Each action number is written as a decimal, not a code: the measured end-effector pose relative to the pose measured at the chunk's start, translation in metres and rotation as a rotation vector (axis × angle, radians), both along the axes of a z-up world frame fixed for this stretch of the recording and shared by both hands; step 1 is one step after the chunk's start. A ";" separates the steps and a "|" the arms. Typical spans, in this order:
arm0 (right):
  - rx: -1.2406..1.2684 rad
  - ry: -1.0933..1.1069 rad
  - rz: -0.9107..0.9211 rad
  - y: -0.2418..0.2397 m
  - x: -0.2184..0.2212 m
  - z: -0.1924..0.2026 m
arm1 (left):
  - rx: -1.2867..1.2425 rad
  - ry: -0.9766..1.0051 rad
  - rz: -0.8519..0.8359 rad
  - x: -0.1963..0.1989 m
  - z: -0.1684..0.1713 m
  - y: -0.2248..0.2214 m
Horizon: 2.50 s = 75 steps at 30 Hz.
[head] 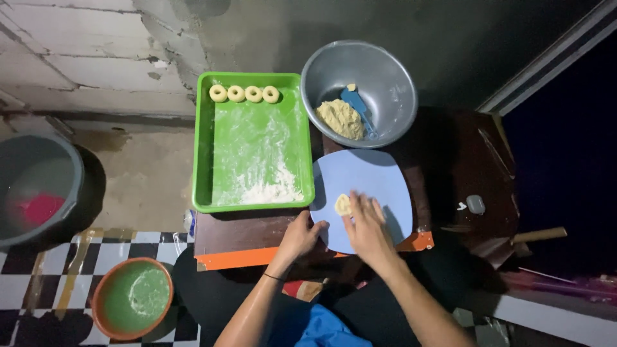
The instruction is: Shaping small portions of dough into donut rings and placing them on a tray.
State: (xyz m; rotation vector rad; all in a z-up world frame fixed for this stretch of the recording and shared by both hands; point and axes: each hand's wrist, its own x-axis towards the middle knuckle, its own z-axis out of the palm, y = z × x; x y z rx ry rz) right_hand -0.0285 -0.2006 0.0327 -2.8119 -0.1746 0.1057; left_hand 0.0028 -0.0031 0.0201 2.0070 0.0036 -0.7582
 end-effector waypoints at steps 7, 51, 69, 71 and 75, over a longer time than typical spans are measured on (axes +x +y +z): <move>-0.029 0.034 -0.012 0.026 0.000 -0.029 | 0.035 -0.012 -0.003 0.000 -0.036 -0.002; 1.485 0.091 -0.426 -0.016 0.007 0.035 | 0.007 -0.171 -0.173 -0.008 0.109 0.032; 0.960 -0.386 0.052 -0.012 -0.028 0.198 | -0.864 -0.330 -0.037 -0.003 0.205 -0.027; 1.057 -0.367 0.060 -0.014 -0.029 0.201 | -0.922 -0.398 -0.047 -0.003 0.213 -0.028; 1.053 -0.431 -0.011 -0.011 -0.034 0.210 | -0.827 -0.485 -0.081 -0.010 0.229 -0.026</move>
